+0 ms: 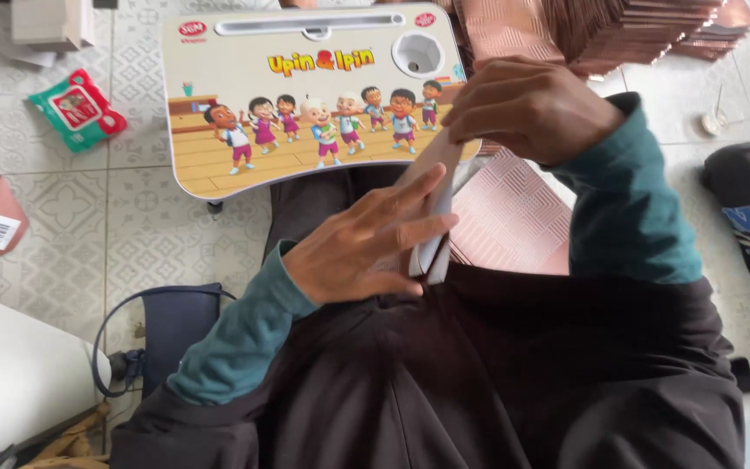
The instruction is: Folding pre-cut paper sheets into boxes and stacking them on a low table.
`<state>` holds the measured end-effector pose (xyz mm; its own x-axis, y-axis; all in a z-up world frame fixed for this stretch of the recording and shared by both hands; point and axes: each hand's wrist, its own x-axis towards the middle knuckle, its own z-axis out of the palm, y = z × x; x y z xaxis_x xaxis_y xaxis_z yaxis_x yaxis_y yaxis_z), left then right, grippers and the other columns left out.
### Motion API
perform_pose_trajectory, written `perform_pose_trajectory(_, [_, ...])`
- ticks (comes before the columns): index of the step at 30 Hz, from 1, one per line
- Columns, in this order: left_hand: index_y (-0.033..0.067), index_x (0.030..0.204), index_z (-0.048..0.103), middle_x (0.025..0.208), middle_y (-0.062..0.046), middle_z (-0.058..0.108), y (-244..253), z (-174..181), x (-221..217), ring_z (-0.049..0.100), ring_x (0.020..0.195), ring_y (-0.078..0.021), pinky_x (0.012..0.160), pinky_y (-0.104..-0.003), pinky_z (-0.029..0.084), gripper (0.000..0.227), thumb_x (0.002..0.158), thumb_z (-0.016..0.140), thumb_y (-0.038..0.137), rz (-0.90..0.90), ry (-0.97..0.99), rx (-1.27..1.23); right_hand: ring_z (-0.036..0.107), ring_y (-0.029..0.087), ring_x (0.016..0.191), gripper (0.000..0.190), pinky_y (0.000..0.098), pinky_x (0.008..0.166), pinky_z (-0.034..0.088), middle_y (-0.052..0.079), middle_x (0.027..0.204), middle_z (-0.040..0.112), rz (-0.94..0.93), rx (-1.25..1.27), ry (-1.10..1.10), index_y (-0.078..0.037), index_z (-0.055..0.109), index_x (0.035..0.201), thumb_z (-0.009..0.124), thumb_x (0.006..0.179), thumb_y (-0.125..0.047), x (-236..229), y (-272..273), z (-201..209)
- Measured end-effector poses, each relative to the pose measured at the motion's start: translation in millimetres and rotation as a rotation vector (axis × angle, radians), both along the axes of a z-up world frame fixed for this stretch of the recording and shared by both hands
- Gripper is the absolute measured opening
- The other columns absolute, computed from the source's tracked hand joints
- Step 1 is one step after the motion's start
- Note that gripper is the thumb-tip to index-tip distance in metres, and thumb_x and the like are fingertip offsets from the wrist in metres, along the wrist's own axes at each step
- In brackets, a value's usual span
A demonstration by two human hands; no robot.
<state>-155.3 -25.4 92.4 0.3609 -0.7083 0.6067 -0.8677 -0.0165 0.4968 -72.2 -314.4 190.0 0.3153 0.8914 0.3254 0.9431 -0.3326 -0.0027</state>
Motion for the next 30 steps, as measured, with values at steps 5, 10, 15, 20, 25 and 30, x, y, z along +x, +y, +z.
perform_pose_trajectory(5, [0.0203, 0.154, 0.046, 0.166, -0.003, 0.037, -1, 0, -2, 0.059, 0.141, -0.0252, 0.121, -0.039, 0.054, 0.075, 0.092, 0.073, 0.053, 0.161, -0.056, -0.034, 0.051, 0.044, 0.140, 0.052, 0.0642, 0.119, 0.042, 0.029, 0.151, 0.054, -0.236, -0.016, -0.162, -0.006, 0.068, 0.141, 0.082, 0.092, -0.008, -58, 21, -4])
perform_pose_trajectory(10, [0.0056, 0.134, 0.054, 0.146, -0.012, 0.050, 3, 29, -17, 0.059, 0.127, -0.0313, 0.105, -0.043, 0.049, 0.063, 0.091, 0.080, 0.044, 0.303, -0.294, 0.091, 0.046, 0.041, 0.153, 0.100, 0.0524, 0.133, 0.048, 0.026, 0.161, 0.034, -0.398, 0.465, 0.139, 0.001, 0.027, 0.157, 0.076, 0.091, -0.056, -158, 78, -33])
perform_pose_trajectory(15, [0.0043, 0.097, 0.062, 0.125, -0.011, 0.056, 13, 83, -19, 0.054, 0.122, -0.0296, 0.101, -0.045, 0.044, 0.025, 0.087, 0.080, 0.018, 0.231, -0.323, 0.102, 0.063, 0.029, 0.101, 0.069, 0.0397, 0.089, 0.050, 0.013, 0.115, 0.060, -0.493, 0.112, 0.046, -0.003, 0.057, 0.132, 0.081, 0.081, -0.044, -141, 52, -11])
perform_pose_trajectory(20, [0.0091, 0.094, 0.067, 0.108, -0.005, 0.065, 6, 97, -3, 0.052, 0.129, -0.0241, 0.118, -0.046, 0.030, 0.009, 0.094, 0.075, 0.014, 0.110, -0.502, 0.164, 0.072, 0.019, 0.078, 0.029, 0.0361, 0.080, 0.049, -0.002, 0.085, 0.076, -0.223, -0.105, 0.197, -0.013, 0.073, 0.110, 0.073, 0.082, -0.020, -107, 29, 15])
perform_pose_trajectory(25, [0.0089, 0.096, 0.062, 0.093, -0.004, 0.059, 0, 81, -3, 0.061, 0.099, -0.0211, 0.128, -0.053, 0.018, 0.011, 0.100, 0.071, 0.006, 0.059, -0.438, 0.198, 0.064, 0.019, 0.053, 0.033, 0.0438, 0.088, 0.035, -0.005, 0.060, 0.071, -0.155, -0.435, 0.451, -0.022, 0.071, 0.120, 0.064, 0.088, -0.019, -102, 20, 8])
perform_pose_trajectory(30, [0.0077, 0.109, 0.059, 0.079, -0.002, 0.052, -10, 65, -12, 0.056, 0.074, -0.0202, 0.124, -0.051, 0.028, 0.028, 0.093, 0.082, 0.004, 0.184, -0.366, 0.138, 0.065, 0.023, 0.057, 0.052, 0.0419, 0.087, 0.046, 0.003, 0.068, 0.073, -0.063, -0.231, 0.598, -0.003, 0.049, 0.143, 0.057, 0.093, -0.014, -106, -6, 17])
